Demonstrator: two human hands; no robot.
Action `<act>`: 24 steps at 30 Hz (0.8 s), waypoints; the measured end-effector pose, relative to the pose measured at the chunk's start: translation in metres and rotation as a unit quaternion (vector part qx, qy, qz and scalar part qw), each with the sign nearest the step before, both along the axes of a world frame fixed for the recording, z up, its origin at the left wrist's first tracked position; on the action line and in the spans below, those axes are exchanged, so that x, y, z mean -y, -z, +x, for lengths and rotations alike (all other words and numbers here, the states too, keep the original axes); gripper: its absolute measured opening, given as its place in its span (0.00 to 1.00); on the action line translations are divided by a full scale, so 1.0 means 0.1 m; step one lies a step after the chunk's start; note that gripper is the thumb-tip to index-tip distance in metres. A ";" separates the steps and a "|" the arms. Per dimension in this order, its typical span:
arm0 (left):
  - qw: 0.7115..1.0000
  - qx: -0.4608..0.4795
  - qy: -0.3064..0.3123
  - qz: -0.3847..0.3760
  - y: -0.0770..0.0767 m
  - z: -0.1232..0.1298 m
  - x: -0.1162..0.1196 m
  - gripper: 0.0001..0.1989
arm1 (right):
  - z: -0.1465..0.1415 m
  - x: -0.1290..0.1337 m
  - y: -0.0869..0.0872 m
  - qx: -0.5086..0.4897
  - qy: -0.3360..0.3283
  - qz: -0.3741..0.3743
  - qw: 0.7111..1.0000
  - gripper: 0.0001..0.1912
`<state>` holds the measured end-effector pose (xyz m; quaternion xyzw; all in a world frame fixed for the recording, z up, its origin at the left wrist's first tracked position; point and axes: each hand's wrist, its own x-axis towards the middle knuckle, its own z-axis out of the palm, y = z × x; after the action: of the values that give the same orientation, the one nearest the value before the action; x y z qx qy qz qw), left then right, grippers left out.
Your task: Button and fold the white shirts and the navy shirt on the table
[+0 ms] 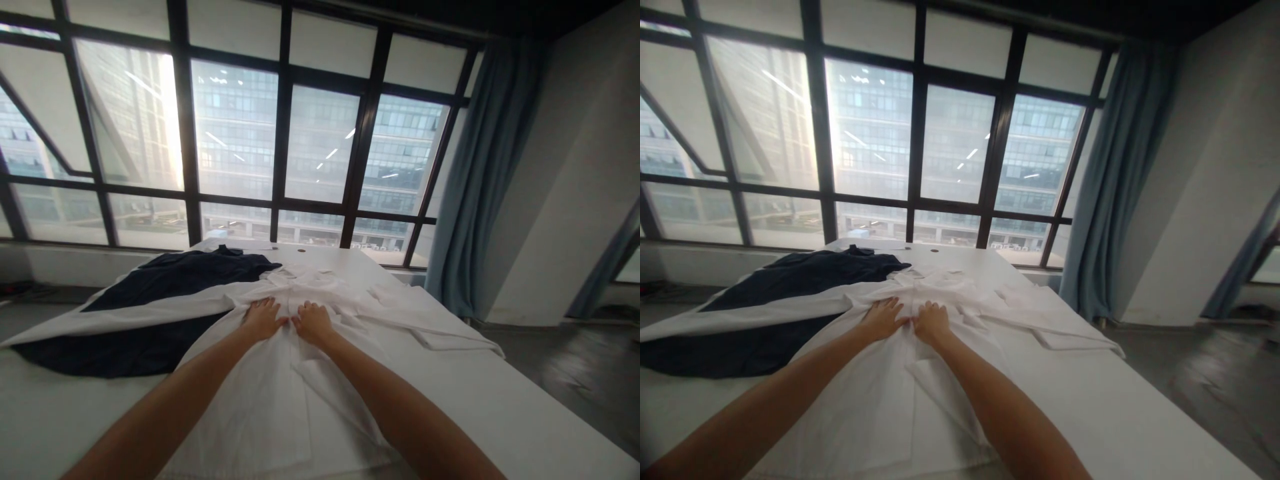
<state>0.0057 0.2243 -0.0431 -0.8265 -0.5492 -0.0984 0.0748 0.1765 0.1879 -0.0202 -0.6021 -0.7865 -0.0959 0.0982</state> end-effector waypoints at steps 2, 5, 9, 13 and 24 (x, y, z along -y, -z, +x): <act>0.997 0.012 0.054 0.046 -0.05 0.00 0.17 0.18 | 0.09 0.24 -0.04 -0.008 -0.027 -0.021 0.999 0.19; 0.989 0.040 0.143 0.016 -0.09 -0.04 0.50 0.16 | 0.31 0.53 -0.11 -0.041 -0.043 -0.120 0.991 0.15; 0.979 0.043 0.197 -0.027 -0.14 -0.12 0.88 0.17 | 0.56 0.71 -0.20 -0.076 -0.106 -0.237 0.963 0.17; 0.966 0.068 0.231 -0.095 -0.25 -0.32 1.23 0.18 | 0.70 0.81 -0.27 -0.083 -0.169 -0.296 0.936 0.28; 0.950 0.058 0.205 -0.230 -0.36 -0.37 1.68 0.19 | 0.86 1.07 -0.45 -0.266 -0.283 -0.421 0.820 0.33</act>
<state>-0.0310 0.0560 -0.0075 -0.9090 -0.3789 -0.0303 -0.1710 0.2623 0.0814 0.0252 -0.3377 -0.8292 0.4408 0.0636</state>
